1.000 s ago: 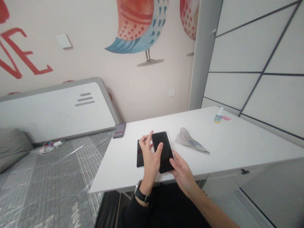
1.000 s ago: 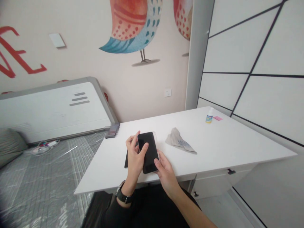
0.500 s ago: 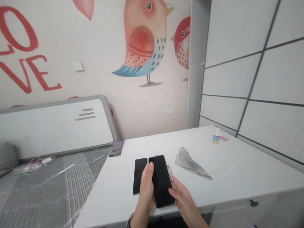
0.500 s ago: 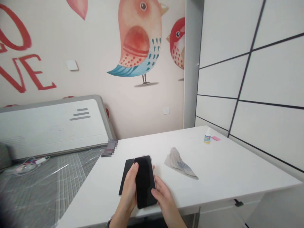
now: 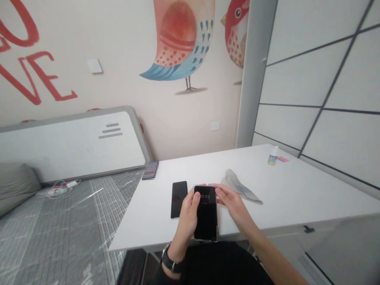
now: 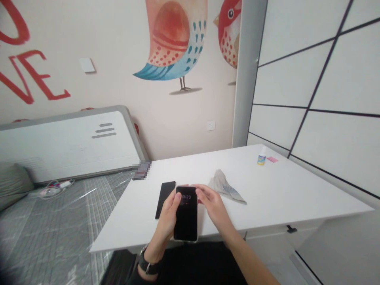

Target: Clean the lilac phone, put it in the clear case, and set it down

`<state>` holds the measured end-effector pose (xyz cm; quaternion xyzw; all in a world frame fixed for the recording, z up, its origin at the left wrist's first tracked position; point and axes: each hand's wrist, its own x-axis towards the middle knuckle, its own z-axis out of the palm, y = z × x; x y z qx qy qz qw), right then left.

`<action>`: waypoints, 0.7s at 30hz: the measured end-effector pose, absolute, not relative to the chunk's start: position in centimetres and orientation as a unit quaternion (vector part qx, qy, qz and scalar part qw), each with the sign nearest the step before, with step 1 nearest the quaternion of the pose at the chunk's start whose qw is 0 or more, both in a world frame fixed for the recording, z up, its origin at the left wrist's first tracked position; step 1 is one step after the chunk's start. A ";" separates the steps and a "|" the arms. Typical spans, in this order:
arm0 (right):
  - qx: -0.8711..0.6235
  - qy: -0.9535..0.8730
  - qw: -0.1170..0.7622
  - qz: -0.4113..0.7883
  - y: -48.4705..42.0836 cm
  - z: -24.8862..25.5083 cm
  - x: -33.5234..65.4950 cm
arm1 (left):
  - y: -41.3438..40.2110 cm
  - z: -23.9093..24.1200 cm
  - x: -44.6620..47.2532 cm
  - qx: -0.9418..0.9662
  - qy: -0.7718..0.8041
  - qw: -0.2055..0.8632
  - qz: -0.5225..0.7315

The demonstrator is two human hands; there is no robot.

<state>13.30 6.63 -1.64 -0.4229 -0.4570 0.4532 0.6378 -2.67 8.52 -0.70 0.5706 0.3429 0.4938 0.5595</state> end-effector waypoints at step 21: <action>-0.450 -0.372 0.692 0.425 7.2 -3.0 12.7 | 7.6 -1.3 -3.6 0.570 0.294 0.670 0.373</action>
